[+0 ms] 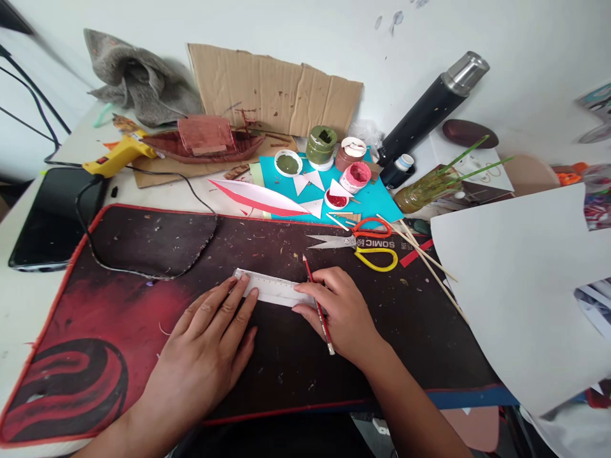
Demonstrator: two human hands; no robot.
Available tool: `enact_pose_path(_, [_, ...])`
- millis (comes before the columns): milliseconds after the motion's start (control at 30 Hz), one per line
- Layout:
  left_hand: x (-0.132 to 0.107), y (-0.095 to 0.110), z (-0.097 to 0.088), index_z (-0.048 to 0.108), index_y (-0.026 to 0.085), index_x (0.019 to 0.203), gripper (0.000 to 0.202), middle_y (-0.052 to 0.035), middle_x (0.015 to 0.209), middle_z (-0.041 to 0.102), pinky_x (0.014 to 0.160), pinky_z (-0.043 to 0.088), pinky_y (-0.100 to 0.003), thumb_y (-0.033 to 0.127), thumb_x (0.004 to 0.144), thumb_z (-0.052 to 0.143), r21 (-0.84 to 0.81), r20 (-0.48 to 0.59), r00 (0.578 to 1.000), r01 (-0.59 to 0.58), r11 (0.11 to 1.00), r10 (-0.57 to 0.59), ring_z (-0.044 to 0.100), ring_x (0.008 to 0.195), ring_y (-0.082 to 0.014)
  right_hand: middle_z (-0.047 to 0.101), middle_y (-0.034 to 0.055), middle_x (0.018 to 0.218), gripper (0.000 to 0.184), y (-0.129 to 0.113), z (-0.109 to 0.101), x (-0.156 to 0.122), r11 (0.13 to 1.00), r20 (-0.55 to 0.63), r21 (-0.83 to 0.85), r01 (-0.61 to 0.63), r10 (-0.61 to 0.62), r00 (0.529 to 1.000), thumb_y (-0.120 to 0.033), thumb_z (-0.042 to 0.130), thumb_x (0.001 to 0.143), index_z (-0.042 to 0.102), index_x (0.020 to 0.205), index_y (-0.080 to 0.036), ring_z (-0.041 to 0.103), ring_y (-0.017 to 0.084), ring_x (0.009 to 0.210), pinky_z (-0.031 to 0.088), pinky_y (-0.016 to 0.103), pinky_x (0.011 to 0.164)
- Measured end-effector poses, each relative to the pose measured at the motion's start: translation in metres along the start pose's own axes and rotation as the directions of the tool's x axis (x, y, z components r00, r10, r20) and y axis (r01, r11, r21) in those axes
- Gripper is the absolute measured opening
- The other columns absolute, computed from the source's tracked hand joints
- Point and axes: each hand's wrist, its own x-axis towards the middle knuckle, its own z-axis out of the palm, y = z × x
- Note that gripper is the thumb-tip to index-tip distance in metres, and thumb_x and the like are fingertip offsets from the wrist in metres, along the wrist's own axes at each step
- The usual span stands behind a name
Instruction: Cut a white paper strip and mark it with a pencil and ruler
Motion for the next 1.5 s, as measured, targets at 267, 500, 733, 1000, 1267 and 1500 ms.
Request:
enact_pose_path(267, [0.004, 0.002, 0.000, 0.042, 0.010, 0.170, 0.066, -0.0191, 0.167, 0.058, 0.115, 0.050, -0.051, 0.023, 0.107, 0.057, 0.014, -0.002, 1.000, 0.008, 1.000, -0.008, 0.064, 0.145, -0.0366, 0.073, 0.0117, 0.111, 0.018, 0.005, 0.000, 0.002, 1.000, 0.000, -0.017, 0.027, -0.027, 1.000, -0.032, 0.074, 0.110, 0.078, 0.123, -0.021, 0.066, 0.028, 0.100, 0.058, 0.042, 0.085])
enact_pose_path(500, [0.012, 0.012, 0.005, 0.043, 0.010, 0.170, 0.066, -0.0200, 0.168, 0.056, 0.117, 0.049, -0.052, 0.028, 0.108, 0.056, -0.010, -0.001, 0.998, 0.065, 0.998, -0.065, 0.063, 0.147, -0.0372, 0.073, 0.0122, 0.111, 0.019, 0.020, -0.007, 0.010, 0.996, 0.012, -0.070, 0.056, -0.055, 0.998, -0.035, 0.075, 0.109, 0.078, 0.123, -0.021, 0.066, 0.027, 0.098, 0.058, 0.042, 0.085])
enact_pose_path(733, [0.012, 0.012, 0.005, 0.053, 0.006, 0.162, 0.058, -0.0216, 0.167, 0.057, 0.117, 0.048, -0.053, 0.027, 0.108, 0.057, -0.021, -0.001, 0.998, 0.058, 0.998, -0.058, 0.062, 0.147, -0.0384, 0.074, 0.0115, 0.113, 0.019, 0.020, -0.007, 0.009, 0.998, -0.021, -0.057, 0.024, -0.025, 0.999, -0.034, 0.075, 0.109, 0.078, 0.124, -0.022, 0.067, 0.028, 0.101, 0.058, 0.043, 0.086])
enact_pose_path(1000, [0.014, 0.013, 0.003, 0.053, 0.006, 0.159, 0.053, -0.0208, 0.167, 0.058, 0.119, 0.048, -0.052, 0.027, 0.111, 0.054, -0.018, -0.004, 0.998, 0.064, 0.998, -0.064, 0.061, 0.147, -0.0377, 0.073, 0.0112, 0.111, 0.017, 0.018, -0.007, 0.008, 0.998, -0.043, -0.062, 0.030, -0.033, 0.999, -0.032, 0.075, 0.109, 0.078, 0.123, -0.022, 0.066, 0.028, 0.100, 0.058, 0.042, 0.085])
enact_pose_path(1267, [0.013, 0.012, 0.004, 0.051, 0.006, 0.162, 0.055, -0.0202, 0.167, 0.057, 0.119, 0.048, -0.052, 0.029, 0.111, 0.053, -0.010, 0.000, 0.999, 0.055, 0.998, -0.055, 0.061, 0.148, -0.0373, 0.072, 0.0108, 0.111, 0.018, 0.018, -0.007, 0.008, 0.998, -0.041, -0.050, 0.028, -0.030, 0.999, -0.032, 0.075, 0.109, 0.077, 0.124, -0.023, 0.066, 0.028, 0.100, 0.057, 0.042, 0.085])
enact_pose_path(1500, [0.013, 0.011, 0.004, 0.051, 0.005, 0.163, 0.058, -0.0206, 0.167, 0.057, 0.120, 0.047, -0.052, 0.029, 0.110, 0.056, -0.025, 0.004, 0.998, 0.056, 0.998, -0.056, 0.060, 0.149, -0.0380, 0.072, 0.0111, 0.110, 0.019, 0.019, -0.007, 0.009, 0.999, -0.042, -0.033, 0.030, -0.031, 0.999, -0.031, 0.077, 0.107, 0.077, 0.123, -0.021, 0.066, 0.029, 0.098, 0.056, 0.042, 0.085])
